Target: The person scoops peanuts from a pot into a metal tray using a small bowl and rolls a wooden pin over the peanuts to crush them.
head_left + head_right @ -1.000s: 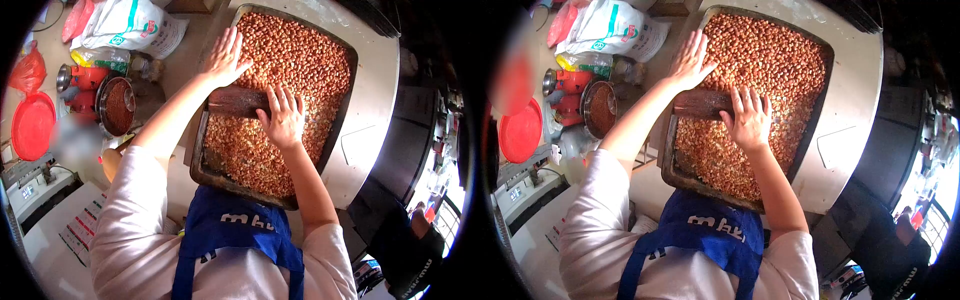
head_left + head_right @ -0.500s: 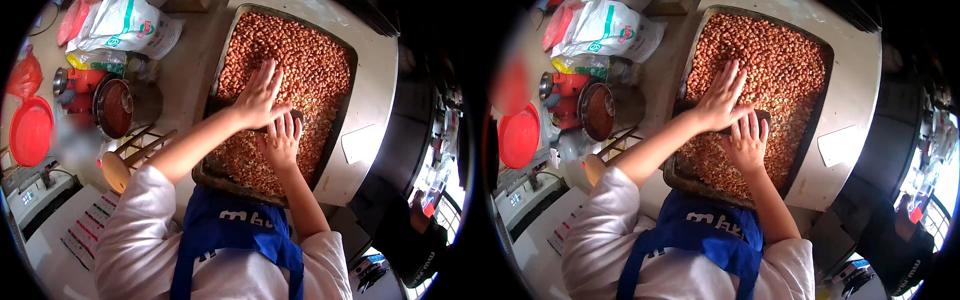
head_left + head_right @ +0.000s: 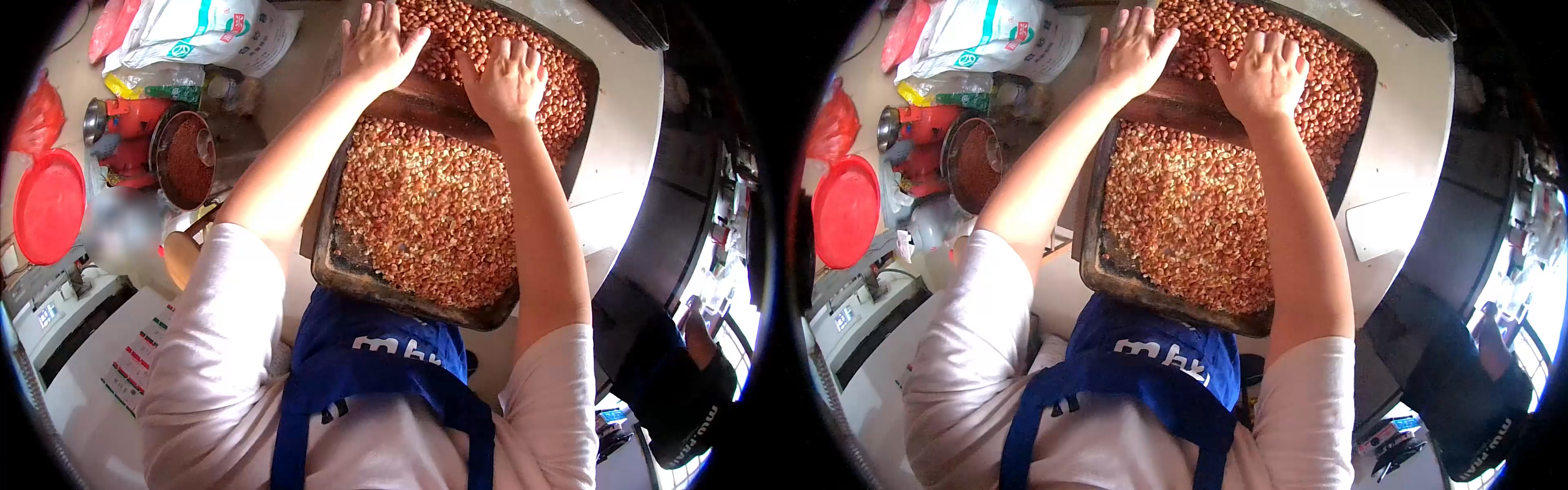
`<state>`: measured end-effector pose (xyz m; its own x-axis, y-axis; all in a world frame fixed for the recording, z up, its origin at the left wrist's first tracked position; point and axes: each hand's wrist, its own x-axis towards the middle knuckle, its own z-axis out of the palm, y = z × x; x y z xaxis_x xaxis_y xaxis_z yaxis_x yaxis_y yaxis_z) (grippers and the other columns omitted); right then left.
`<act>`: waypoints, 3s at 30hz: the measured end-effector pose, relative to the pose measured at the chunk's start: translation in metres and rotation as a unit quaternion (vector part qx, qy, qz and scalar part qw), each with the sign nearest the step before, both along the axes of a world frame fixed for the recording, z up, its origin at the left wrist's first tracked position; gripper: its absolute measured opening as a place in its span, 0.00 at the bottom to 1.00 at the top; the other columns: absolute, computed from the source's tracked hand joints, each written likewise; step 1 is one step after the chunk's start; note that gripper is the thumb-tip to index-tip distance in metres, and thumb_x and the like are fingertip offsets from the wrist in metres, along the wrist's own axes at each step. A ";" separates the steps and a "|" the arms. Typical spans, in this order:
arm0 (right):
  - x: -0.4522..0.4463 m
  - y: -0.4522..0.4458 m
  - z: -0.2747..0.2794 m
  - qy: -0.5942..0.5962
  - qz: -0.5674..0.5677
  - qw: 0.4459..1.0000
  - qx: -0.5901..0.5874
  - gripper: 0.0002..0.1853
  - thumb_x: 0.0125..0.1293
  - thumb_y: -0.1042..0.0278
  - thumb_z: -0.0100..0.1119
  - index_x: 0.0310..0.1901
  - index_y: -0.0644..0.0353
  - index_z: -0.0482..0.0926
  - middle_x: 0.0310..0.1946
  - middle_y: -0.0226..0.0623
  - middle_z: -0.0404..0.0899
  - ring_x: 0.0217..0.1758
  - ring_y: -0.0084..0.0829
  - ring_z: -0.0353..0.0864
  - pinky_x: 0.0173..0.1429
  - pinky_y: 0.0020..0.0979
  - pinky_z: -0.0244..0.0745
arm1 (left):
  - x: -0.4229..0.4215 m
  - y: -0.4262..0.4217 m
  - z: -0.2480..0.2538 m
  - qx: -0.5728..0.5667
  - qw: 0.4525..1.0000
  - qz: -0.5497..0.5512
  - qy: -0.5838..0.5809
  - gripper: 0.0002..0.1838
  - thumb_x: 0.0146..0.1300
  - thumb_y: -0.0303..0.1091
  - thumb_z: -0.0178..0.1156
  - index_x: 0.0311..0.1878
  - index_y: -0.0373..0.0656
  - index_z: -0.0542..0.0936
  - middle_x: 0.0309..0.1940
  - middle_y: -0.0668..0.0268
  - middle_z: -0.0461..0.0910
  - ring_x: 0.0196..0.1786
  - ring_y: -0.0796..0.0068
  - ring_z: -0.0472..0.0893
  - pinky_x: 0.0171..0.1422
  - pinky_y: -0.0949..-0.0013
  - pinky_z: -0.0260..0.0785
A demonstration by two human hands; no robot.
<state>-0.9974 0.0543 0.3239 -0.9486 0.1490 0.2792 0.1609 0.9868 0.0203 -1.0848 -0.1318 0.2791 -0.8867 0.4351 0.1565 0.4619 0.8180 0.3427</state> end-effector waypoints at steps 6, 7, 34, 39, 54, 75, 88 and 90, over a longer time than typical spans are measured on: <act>0.105 -0.052 -0.013 -0.114 -0.022 0.993 -0.035 0.36 0.74 0.33 0.40 0.63 0.60 0.73 0.59 0.48 0.75 0.65 0.47 0.72 0.69 0.53 0.62 | 0.104 -0.047 0.015 -0.069 0.989 -0.111 0.063 0.49 0.71 0.72 0.39 0.80 0.39 0.54 0.82 0.54 0.51 0.84 0.52 0.47 0.83 0.38 0.34; 0.130 -0.061 -0.003 -0.227 -0.006 0.968 -0.106 0.36 0.73 0.34 0.45 0.68 0.58 0.71 0.65 0.46 0.73 0.69 0.46 0.70 0.73 0.55 0.58 | 0.136 -0.064 0.024 -0.076 0.989 -0.126 0.025 0.49 0.70 0.70 0.43 0.80 0.39 0.56 0.82 0.55 0.50 0.84 0.50 0.47 0.83 0.38 0.37; 0.093 -0.023 -0.020 -0.044 0.051 0.996 -0.056 0.35 0.71 0.36 0.50 0.68 0.56 0.71 0.64 0.48 0.74 0.70 0.47 0.69 0.70 0.54 0.63 | 0.097 -0.047 0.002 0.017 0.990 -0.129 0.060 0.42 0.73 0.60 0.48 0.79 0.37 0.58 0.81 0.52 0.55 0.83 0.55 0.52 0.84 0.45 0.42; 0.010 0.019 -0.022 0.032 0.004 0.998 -0.055 0.39 0.70 0.28 0.45 0.64 0.59 0.72 0.61 0.52 0.75 0.67 0.52 0.72 0.68 0.54 0.66 | 0.010 -0.001 0.019 -0.093 0.995 -0.032 0.033 0.47 0.76 0.63 0.37 0.81 0.33 0.41 0.84 0.51 0.33 0.86 0.58 0.32 0.87 0.55 0.24; 0.003 0.035 -0.018 0.036 0.075 0.996 -0.029 0.39 0.73 0.28 0.42 0.67 0.57 0.68 0.55 0.50 0.74 0.58 0.48 0.74 0.63 0.53 0.68 | 0.010 -0.001 -0.002 -0.026 0.996 -0.070 0.038 0.49 0.74 0.67 0.36 0.81 0.35 0.42 0.84 0.52 0.35 0.86 0.59 0.33 0.87 0.54 0.24; -0.013 0.037 -0.028 0.077 0.034 0.992 -0.095 0.33 0.69 0.43 0.57 0.60 0.68 0.72 0.59 0.56 0.73 0.64 0.59 0.69 0.69 0.52 0.64 | -0.008 0.009 0.008 -0.055 0.995 -0.021 0.079 0.49 0.73 0.65 0.44 0.79 0.30 0.49 0.82 0.46 0.44 0.85 0.53 0.41 0.87 0.53 0.31; 0.033 0.013 -0.026 -0.033 0.071 0.996 -0.044 0.39 0.71 0.25 0.41 0.52 0.60 0.77 0.51 0.48 0.78 0.57 0.47 0.77 0.59 0.49 0.73 | 0.044 -0.020 -0.017 0.022 0.984 -0.137 0.109 0.46 0.73 0.68 0.42 0.80 0.40 0.56 0.82 0.57 0.53 0.84 0.61 0.50 0.86 0.50 0.37; -0.006 0.034 -0.038 -0.074 0.028 0.993 -0.083 0.39 0.67 0.23 0.48 0.51 0.59 0.77 0.52 0.44 0.79 0.57 0.46 0.77 0.58 0.49 0.73 | 0.012 -0.002 -0.002 0.040 0.990 -0.097 0.090 0.49 0.71 0.68 0.44 0.80 0.35 0.53 0.81 0.50 0.50 0.84 0.55 0.47 0.86 0.51 0.35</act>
<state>-1.0033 0.0886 0.2858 -0.9857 0.1261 0.1119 0.1121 0.9860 -0.1235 -1.0725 -0.1343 0.2773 -0.7422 0.5744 0.3453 0.6672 0.6817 0.3002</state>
